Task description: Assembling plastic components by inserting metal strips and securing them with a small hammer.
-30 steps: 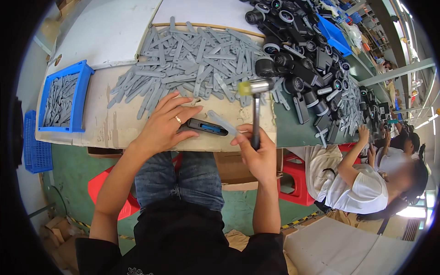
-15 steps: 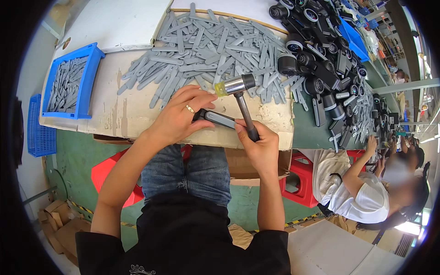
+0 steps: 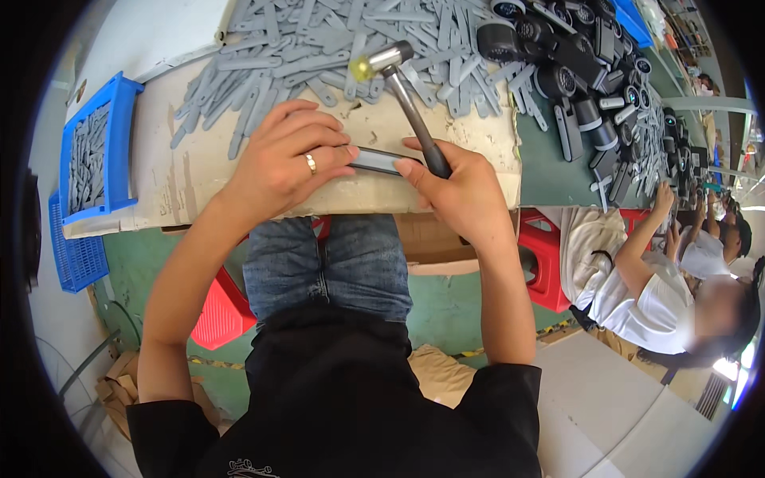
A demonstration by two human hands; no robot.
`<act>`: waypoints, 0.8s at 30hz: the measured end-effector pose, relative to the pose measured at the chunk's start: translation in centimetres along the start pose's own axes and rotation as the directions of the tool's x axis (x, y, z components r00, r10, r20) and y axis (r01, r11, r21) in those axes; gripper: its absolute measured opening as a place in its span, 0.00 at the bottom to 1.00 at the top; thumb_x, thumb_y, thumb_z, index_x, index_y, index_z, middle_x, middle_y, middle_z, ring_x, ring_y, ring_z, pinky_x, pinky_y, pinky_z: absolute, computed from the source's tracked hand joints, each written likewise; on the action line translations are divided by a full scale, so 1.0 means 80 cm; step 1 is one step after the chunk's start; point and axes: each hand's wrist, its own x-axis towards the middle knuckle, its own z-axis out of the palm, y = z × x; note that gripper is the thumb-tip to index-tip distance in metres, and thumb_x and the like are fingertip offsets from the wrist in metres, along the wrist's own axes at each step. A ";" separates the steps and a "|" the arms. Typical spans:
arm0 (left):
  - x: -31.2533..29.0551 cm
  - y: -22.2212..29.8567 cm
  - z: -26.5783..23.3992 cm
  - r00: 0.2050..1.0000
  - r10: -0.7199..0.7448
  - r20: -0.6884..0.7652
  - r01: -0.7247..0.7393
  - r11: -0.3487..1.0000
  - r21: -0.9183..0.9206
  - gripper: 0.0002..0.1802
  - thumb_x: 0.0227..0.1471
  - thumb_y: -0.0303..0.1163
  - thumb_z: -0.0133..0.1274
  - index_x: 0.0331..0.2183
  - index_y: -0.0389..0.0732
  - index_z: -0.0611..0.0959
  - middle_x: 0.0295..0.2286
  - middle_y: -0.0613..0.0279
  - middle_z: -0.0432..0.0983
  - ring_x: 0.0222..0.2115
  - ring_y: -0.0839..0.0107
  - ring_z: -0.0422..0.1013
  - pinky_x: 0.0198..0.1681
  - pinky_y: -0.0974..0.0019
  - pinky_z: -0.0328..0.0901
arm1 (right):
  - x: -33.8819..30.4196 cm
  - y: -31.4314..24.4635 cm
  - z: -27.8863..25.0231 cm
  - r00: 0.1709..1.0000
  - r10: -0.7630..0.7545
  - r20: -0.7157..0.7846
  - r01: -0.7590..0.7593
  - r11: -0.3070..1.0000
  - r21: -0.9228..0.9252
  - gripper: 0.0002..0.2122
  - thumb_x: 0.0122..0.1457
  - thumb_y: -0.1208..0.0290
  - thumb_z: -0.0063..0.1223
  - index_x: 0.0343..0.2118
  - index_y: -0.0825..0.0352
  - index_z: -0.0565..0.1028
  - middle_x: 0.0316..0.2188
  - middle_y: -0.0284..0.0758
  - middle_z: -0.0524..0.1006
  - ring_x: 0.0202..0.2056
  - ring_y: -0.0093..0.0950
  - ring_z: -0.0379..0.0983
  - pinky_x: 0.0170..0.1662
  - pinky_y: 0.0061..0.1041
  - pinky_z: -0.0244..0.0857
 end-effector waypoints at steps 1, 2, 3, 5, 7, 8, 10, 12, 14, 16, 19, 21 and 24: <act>0.001 0.002 -0.002 1.000 -0.003 0.008 0.003 1.000 -0.013 0.16 0.42 0.33 0.72 0.36 0.44 0.88 0.35 0.67 0.81 0.43 0.65 0.77 0.54 0.53 0.69 | 0.001 0.004 0.001 1.000 0.015 -0.001 -0.015 1.000 0.003 0.15 0.65 0.66 0.63 0.51 0.68 0.81 0.18 0.27 0.73 0.15 0.12 0.59 0.18 0.17 0.49; 0.002 0.003 -0.005 1.000 -0.002 0.004 0.002 1.000 0.000 0.15 0.42 0.32 0.72 0.36 0.43 0.88 0.35 0.67 0.81 0.43 0.64 0.77 0.53 0.53 0.69 | 0.002 0.008 0.004 0.997 0.042 0.061 -0.051 0.986 0.157 0.15 0.66 0.65 0.62 0.51 0.69 0.81 0.18 0.27 0.74 0.13 0.12 0.58 0.16 0.18 0.47; 0.002 0.005 -0.006 1.000 0.001 0.000 -0.001 1.000 0.015 0.15 0.42 0.32 0.72 0.35 0.43 0.88 0.35 0.66 0.81 0.43 0.64 0.77 0.53 0.54 0.70 | 0.002 0.012 0.006 0.991 0.057 0.123 -0.092 0.948 0.305 0.16 0.67 0.63 0.60 0.51 0.69 0.81 0.18 0.27 0.74 0.12 0.12 0.56 0.14 0.18 0.44; 0.003 0.005 -0.006 1.000 0.005 -0.001 -0.005 1.000 0.018 0.14 0.42 0.31 0.72 0.35 0.42 0.88 0.35 0.66 0.81 0.42 0.63 0.77 0.53 0.54 0.70 | 0.007 0.021 0.008 0.992 0.034 0.121 -0.074 0.940 0.334 0.16 0.68 0.63 0.58 0.50 0.70 0.81 0.17 0.27 0.75 0.11 0.12 0.57 0.13 0.18 0.43; 0.002 0.005 -0.003 1.000 0.026 0.003 -0.026 1.000 0.011 0.15 0.42 0.31 0.72 0.35 0.42 0.88 0.34 0.66 0.81 0.42 0.64 0.77 0.53 0.53 0.69 | 0.008 0.031 0.011 0.994 0.050 0.094 -0.079 0.940 0.333 0.15 0.68 0.64 0.59 0.50 0.69 0.82 0.16 0.26 0.73 0.11 0.12 0.57 0.14 0.17 0.43; 0.002 0.006 -0.003 0.999 0.001 0.032 0.000 1.000 -0.015 0.15 0.43 0.32 0.71 0.37 0.46 0.89 0.35 0.66 0.82 0.41 0.66 0.77 0.55 0.52 0.68 | 0.006 0.029 0.012 0.995 0.050 0.089 -0.076 0.942 0.327 0.15 0.68 0.63 0.59 0.49 0.69 0.82 0.15 0.25 0.71 0.11 0.12 0.56 0.14 0.17 0.43; 0.008 0.007 -0.003 0.998 0.043 0.052 -0.044 0.999 0.013 0.15 0.45 0.32 0.70 0.39 0.48 0.89 0.36 0.67 0.83 0.40 0.67 0.78 0.55 0.52 0.68 | 0.007 0.031 0.013 0.997 0.040 0.073 -0.063 0.935 0.348 0.14 0.67 0.64 0.60 0.48 0.68 0.83 0.15 0.26 0.72 0.12 0.13 0.58 0.14 0.17 0.45; 0.011 0.005 0.002 0.993 0.078 0.092 -0.084 0.994 0.068 0.16 0.49 0.34 0.66 0.42 0.57 0.90 0.36 0.71 0.83 0.39 0.69 0.78 0.57 0.53 0.67 | 0.007 0.033 0.016 0.998 0.032 0.049 -0.048 0.928 0.369 0.13 0.66 0.64 0.62 0.46 0.68 0.83 0.15 0.27 0.73 0.12 0.13 0.59 0.15 0.18 0.47; 0.016 0.001 0.004 0.990 0.080 0.119 -0.093 0.990 0.105 0.15 0.53 0.35 0.61 0.43 0.62 0.90 0.36 0.73 0.84 0.37 0.71 0.79 0.59 0.55 0.66 | 0.006 0.028 0.016 0.999 0.018 0.028 -0.027 0.919 0.394 0.13 0.66 0.65 0.61 0.47 0.68 0.82 0.15 0.26 0.73 0.13 0.12 0.59 0.16 0.18 0.48; 0.018 0.001 0.006 0.987 0.089 0.134 -0.105 0.987 0.120 0.15 0.54 0.35 0.60 0.43 0.62 0.90 0.35 0.73 0.84 0.37 0.72 0.79 0.59 0.55 0.66 | -0.006 0.020 0.019 1.000 0.023 -0.021 -0.014 0.940 0.342 0.14 0.66 0.65 0.61 0.49 0.69 0.81 0.16 0.26 0.72 0.15 0.12 0.60 0.18 0.17 0.50; 0.016 0.002 0.009 0.984 0.103 0.143 -0.123 0.983 0.138 0.14 0.55 0.36 0.60 0.43 0.61 0.91 0.35 0.73 0.84 0.37 0.73 0.79 0.59 0.55 0.66 | -0.043 0.033 0.024 0.951 -0.168 -0.259 0.212 0.965 0.153 0.18 0.68 0.66 0.58 0.56 0.71 0.77 0.23 0.25 0.73 0.25 0.12 0.64 0.28 0.15 0.59; 0.012 0.001 0.007 0.987 0.088 0.137 -0.109 0.982 0.153 0.14 0.55 0.36 0.59 0.43 0.61 0.91 0.35 0.73 0.84 0.37 0.73 0.79 0.59 0.55 0.66 | -0.083 0.045 0.027 0.887 -0.210 -0.411 0.265 0.961 0.079 0.19 0.70 0.71 0.51 0.62 0.71 0.72 0.30 0.28 0.75 0.30 0.16 0.67 0.35 0.18 0.63; 0.011 0.000 0.004 0.983 0.130 0.127 -0.143 0.984 0.102 0.19 0.49 0.32 0.67 0.46 0.56 0.90 0.36 0.69 0.85 0.33 0.69 0.79 0.58 0.52 0.67 | -0.133 0.065 0.026 0.830 -0.288 -0.477 0.235 0.957 -0.169 0.19 0.70 0.76 0.49 0.63 0.70 0.72 0.31 0.34 0.76 0.29 0.22 0.68 0.34 0.22 0.64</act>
